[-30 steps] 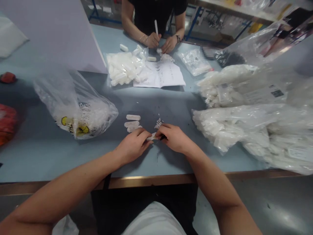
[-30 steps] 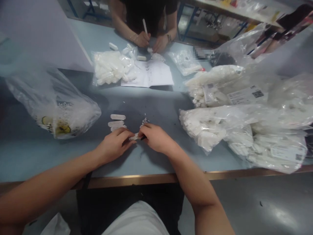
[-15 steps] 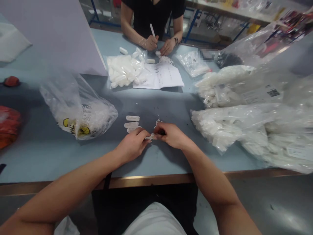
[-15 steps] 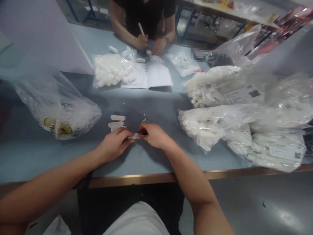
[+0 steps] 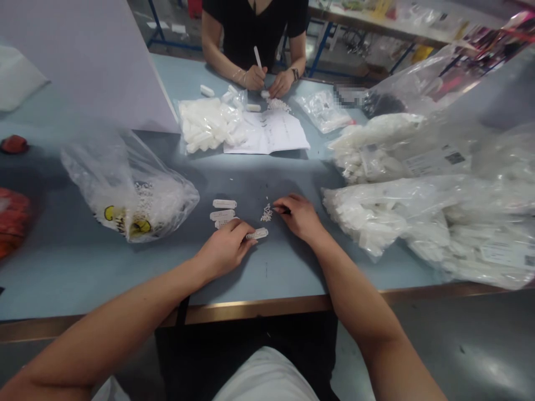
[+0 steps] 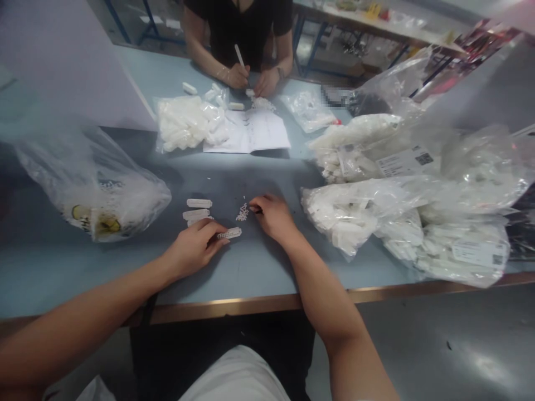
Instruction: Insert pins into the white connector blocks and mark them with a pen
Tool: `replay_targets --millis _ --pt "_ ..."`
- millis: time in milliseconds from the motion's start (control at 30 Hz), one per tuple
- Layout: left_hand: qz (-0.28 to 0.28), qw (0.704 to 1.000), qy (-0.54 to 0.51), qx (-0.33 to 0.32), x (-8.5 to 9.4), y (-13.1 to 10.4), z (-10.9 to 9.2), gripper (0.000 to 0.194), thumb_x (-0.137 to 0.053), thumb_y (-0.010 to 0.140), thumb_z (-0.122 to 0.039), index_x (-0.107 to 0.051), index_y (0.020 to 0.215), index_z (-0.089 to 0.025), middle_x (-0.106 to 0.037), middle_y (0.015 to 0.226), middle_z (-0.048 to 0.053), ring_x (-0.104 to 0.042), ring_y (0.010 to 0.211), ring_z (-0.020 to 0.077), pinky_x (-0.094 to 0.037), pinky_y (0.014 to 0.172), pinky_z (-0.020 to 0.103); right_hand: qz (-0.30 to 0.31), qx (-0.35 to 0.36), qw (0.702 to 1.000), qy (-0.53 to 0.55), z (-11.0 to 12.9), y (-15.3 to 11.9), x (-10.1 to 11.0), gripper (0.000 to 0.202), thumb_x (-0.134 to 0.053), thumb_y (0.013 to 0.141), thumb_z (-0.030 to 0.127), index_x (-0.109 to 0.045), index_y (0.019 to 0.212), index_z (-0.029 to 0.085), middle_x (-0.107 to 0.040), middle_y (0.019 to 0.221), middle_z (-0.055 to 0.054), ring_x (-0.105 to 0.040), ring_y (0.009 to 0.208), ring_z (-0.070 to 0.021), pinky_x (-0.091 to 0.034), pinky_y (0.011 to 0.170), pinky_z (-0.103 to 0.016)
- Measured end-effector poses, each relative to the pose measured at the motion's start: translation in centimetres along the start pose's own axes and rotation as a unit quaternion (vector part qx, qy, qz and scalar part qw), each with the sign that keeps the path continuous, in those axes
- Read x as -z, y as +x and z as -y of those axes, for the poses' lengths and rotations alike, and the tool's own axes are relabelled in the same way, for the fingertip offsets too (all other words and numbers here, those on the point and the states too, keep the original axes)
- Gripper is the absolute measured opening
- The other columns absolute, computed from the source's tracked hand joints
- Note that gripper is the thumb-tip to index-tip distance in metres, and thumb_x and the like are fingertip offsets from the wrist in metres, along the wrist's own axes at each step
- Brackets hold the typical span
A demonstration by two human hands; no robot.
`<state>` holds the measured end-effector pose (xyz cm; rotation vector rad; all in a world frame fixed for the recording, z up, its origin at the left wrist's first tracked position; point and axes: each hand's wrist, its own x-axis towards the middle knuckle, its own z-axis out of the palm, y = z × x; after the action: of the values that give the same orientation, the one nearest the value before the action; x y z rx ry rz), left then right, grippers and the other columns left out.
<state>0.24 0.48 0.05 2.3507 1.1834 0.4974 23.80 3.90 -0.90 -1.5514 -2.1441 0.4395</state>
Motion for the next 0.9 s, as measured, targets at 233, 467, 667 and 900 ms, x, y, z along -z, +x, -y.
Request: replay_targets --millis 233,467,667,900 --pt "0.006 1.0 0.0 0.003 0.1 0.1 -0.1 0.014 -0.054 0.088 -0.029 -0.058 0.096 -0.019 -0.061 0.092 0.005 -0.059 0.085 0.0176 -0.048 0.078 0.031 0.029 -0.004 0.991 -0.129 1.4 0.1 0.3 0.008 -0.057 0.076 0.01 -0.059 0.077 0.018 -0.059 0.082 -0.006 -0.053 0.073 -0.0177 -0.038 0.07 -0.029" --pt "0.001 1.0 0.003 0.004 0.1 0.0 -0.1 0.015 -0.053 0.088 -0.03 -0.058 0.098 -0.019 -0.06 0.091 0.004 -0.058 0.083 0.0165 -0.048 0.076 0.029 0.008 -0.054 0.998 0.027 1.8 -0.7 1.3 0.018 -0.058 0.067 0.006 -0.052 0.076 0.02 -0.059 0.072 0.001 -0.053 0.069 -0.0141 -0.038 0.065 -0.025" --pt "0.001 1.0 0.003 0.014 0.3 0.0 -0.1 0.016 -0.053 0.089 -0.031 -0.057 0.097 -0.019 -0.06 0.092 0.004 -0.058 0.082 0.0168 -0.048 0.076 0.03 0.021 0.002 0.993 0.117 3.2 -1.5 1.4 0.02 -0.054 0.079 0.011 -0.063 0.094 0.022 -0.068 0.087 -0.002 -0.061 0.08 -0.0147 -0.044 0.074 -0.026" --pt "0.005 1.0 -0.003 0.019 0.1 -0.1 -0.1 0.018 -0.052 0.089 -0.034 -0.058 0.098 -0.019 -0.061 0.094 0.005 -0.059 0.085 0.0175 -0.049 0.078 0.032 0.06 0.046 0.989 0.129 4.3 -1.9 1.0 0.016 -0.059 0.076 0.008 -0.064 0.083 0.021 -0.065 0.081 0.0 -0.059 0.074 -0.0126 -0.044 0.07 -0.023"
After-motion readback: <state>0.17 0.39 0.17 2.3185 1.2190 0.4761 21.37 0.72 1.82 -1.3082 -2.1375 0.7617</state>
